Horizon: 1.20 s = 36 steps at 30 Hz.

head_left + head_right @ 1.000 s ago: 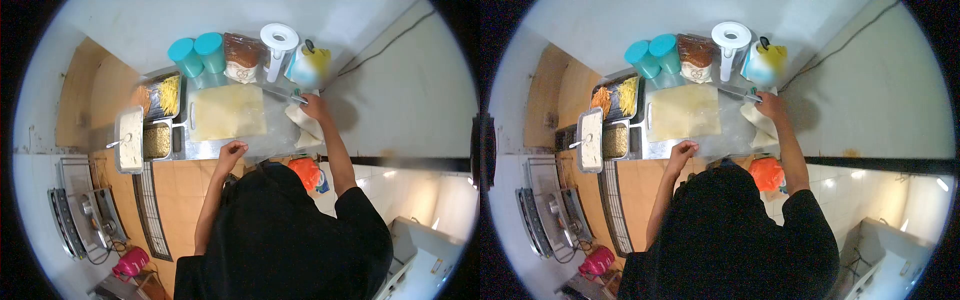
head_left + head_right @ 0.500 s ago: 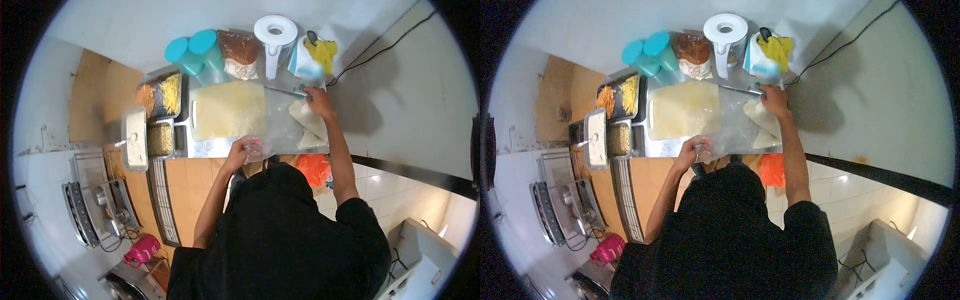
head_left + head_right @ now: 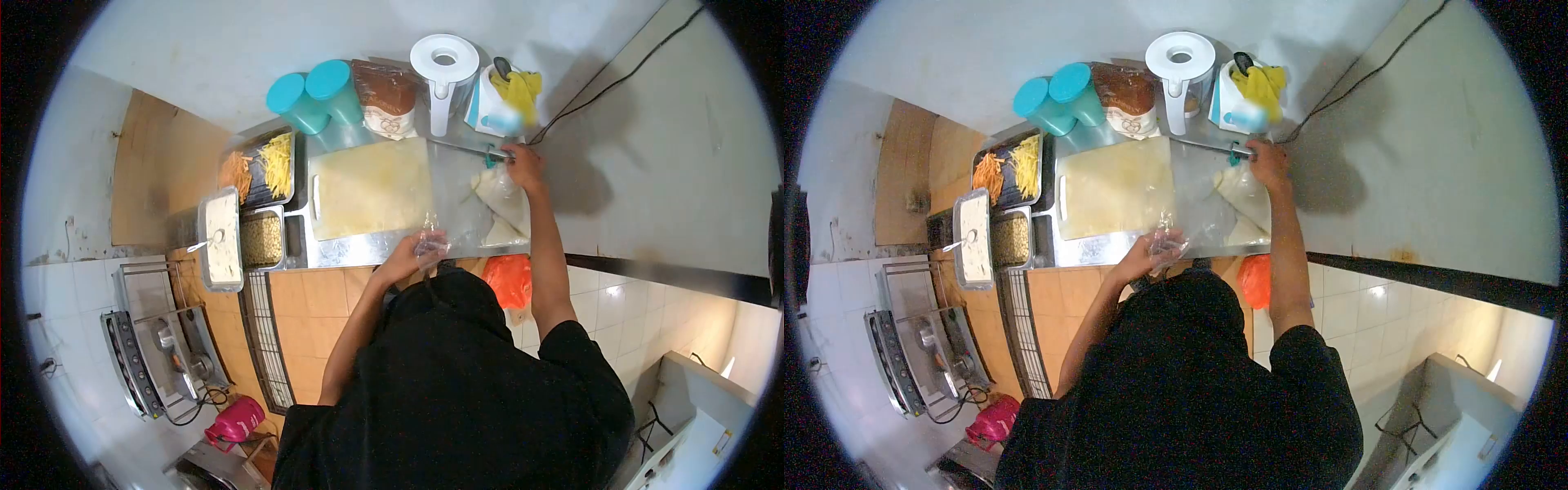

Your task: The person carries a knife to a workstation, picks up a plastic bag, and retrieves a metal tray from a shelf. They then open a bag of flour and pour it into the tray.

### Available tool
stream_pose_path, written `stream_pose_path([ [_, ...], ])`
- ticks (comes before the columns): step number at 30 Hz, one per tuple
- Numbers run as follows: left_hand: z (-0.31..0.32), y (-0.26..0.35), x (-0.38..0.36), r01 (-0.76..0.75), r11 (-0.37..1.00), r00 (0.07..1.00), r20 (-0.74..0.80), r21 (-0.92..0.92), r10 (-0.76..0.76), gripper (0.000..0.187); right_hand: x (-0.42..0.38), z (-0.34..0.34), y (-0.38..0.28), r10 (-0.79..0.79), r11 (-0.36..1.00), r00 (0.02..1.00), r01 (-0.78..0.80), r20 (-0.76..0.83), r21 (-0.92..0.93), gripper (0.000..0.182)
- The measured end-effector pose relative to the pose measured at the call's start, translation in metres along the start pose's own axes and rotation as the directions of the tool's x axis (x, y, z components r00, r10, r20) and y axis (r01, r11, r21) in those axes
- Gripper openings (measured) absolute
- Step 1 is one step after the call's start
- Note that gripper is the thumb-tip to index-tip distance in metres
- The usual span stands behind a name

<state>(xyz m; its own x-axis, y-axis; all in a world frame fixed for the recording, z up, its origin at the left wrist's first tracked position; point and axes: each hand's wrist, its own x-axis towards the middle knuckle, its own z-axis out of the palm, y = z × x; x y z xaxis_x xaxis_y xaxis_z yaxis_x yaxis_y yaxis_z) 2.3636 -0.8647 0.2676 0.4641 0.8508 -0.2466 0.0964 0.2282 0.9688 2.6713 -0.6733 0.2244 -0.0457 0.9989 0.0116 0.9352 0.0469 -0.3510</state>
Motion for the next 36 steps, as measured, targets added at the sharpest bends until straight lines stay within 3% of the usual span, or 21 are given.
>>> stream_pose_path([
  [5, 0.002, 0.002, -0.003, 0.045, 0.998, 0.998, 0.038, -0.041, -0.044, 0.046, 0.013, 0.014, 0.004, 0.048, 0.998, 0.998, -0.046, -0.051, 0.041, 0.031],
  [8, 0.004, 0.005, 0.001, 0.028, 1.0, 0.997, 0.069, 0.005, -0.028, 0.05, 0.006, 0.003, -0.023, 0.127, 0.991, 0.991, -0.128, 0.033, 0.025, 0.032],
  [10, 0.006, 0.004, 0.004, -0.004, 0.998, 0.996, 0.087, 0.07, -0.002, 0.054, 0.002, 0.005, -0.029, 0.006, 0.999, 0.994, -0.001, -0.113, 0.043, 0.033],
  [14, 0.004, 0.006, 0.01, -0.031, 0.986, 0.997, 0.076, 0.162, 0.019, 0.056, -0.006, -0.002, -0.026, -0.028, 0.994, 0.966, 0.055, -0.258, 0.098, 0.028],
  [16, -0.002, -0.013, 0.018, -0.001, 0.99, 0.999, 0.041, -0.138, 0.007, 0.056, -0.027, -0.02, -0.027, -0.026, 0.97, 0.956, 0.095, -0.293, 0.226, 0.03],
  [19, -0.004, -0.021, 0.028, 0.037, 0.988, 0.999, 0.026, -0.151, -0.033, 0.047, -0.065, -0.018, -0.008, 0.02, 0.942, 0.947, 0.09, -0.321, 0.323, 0.032],
  [21, -0.005, -0.018, 0.042, 0.057, 0.994, 0.998, 0.023, -0.088, -0.055, 0.05, -0.091, 0.004, 0.012, 0.088, 0.925, 0.935, 0.051, -0.343, 0.377, 0.033],
  [23, -0.009, -0.024, 0.062, -0.077, 0.931, 0.988, 0.151, 0.358, 0.024, 0.053, -0.116, 0.009, 0.017, 0.16, 0.9, 0.917, 0.016, -0.365, 0.435, 0.035],
  [24, -0.012, -0.035, 0.074, -0.08, 0.93, 0.987, 0.161, 0.359, 0.023, 0.053, -0.129, 0.007, 0.016, 0.231, 0.873, 0.935, -0.078, -0.268, 0.481, 0.036],
  [25, -0.015, -0.046, 0.087, -0.213, 0.89, 0.95, 0.298, 0.403, 0.092, 0.058, -0.138, 0.005, 0.015, 0.298, 0.838, 0.94, -0.174, -0.165, 0.517, 0.037],
  [26, -0.015, -0.053, 0.098, -0.346, 0.838, 0.889, 0.433, 0.422, 0.149, 0.063, -0.143, 0.01, 0.019, 0.309, 0.837, 0.936, -0.184, -0.167, 0.516, 0.037],
  [27, -0.009, -0.046, 0.105, -0.35, 0.839, 0.883, 0.446, 0.417, 0.146, 0.063, -0.149, 0.019, 0.024, 0.296, 0.814, 0.942, -0.163, -0.156, 0.557, 0.039],
  [29, 0.009, -0.033, 0.118, -0.093, 0.981, 0.954, 0.298, 0.169, 0.039, 0.064, -0.162, 0.024, 0.028, 0.303, 0.786, 0.942, -0.161, -0.144, 0.597, 0.04],
  [30, 0.014, -0.027, 0.124, 0.005, 1.0, 0.913, 0.407, -0.012, 0.0, 0.062, -0.166, 0.02, 0.022, 0.351, 0.735, 0.932, -0.211, -0.095, 0.645, 0.041],
  [31, 0.022, -0.023, 0.122, 0.012, 1.0, 0.906, 0.422, -0.011, -0.006, 0.062, -0.168, 0.014, 0.016, 0.394, 0.679, 0.918, -0.256, -0.047, 0.688, 0.042],
  [32, 0.031, -0.021, 0.12, 0.214, 0.895, 0.949, 0.302, -0.391, -0.095, 0.058, -0.168, 0.019, 0.02, 0.414, 0.646, 0.909, -0.26, -0.043, 0.718, 0.042],
  [33, 0.038, -0.018, 0.119, 0.316, 0.619, 0.948, 0.218, -0.719, -0.231, 0.054, -0.17, 0.024, 0.022, 0.427, 0.643, 0.903, -0.265, -0.048, 0.719, 0.042],
  [36, 0.053, -0.038, 0.123, 0.34, 0.666, 0.939, 0.275, -0.664, -0.206, 0.051, -0.173, 0.025, 0.021, 0.403, 0.657, 0.912, -0.231, -0.076, 0.717, 0.042],
])
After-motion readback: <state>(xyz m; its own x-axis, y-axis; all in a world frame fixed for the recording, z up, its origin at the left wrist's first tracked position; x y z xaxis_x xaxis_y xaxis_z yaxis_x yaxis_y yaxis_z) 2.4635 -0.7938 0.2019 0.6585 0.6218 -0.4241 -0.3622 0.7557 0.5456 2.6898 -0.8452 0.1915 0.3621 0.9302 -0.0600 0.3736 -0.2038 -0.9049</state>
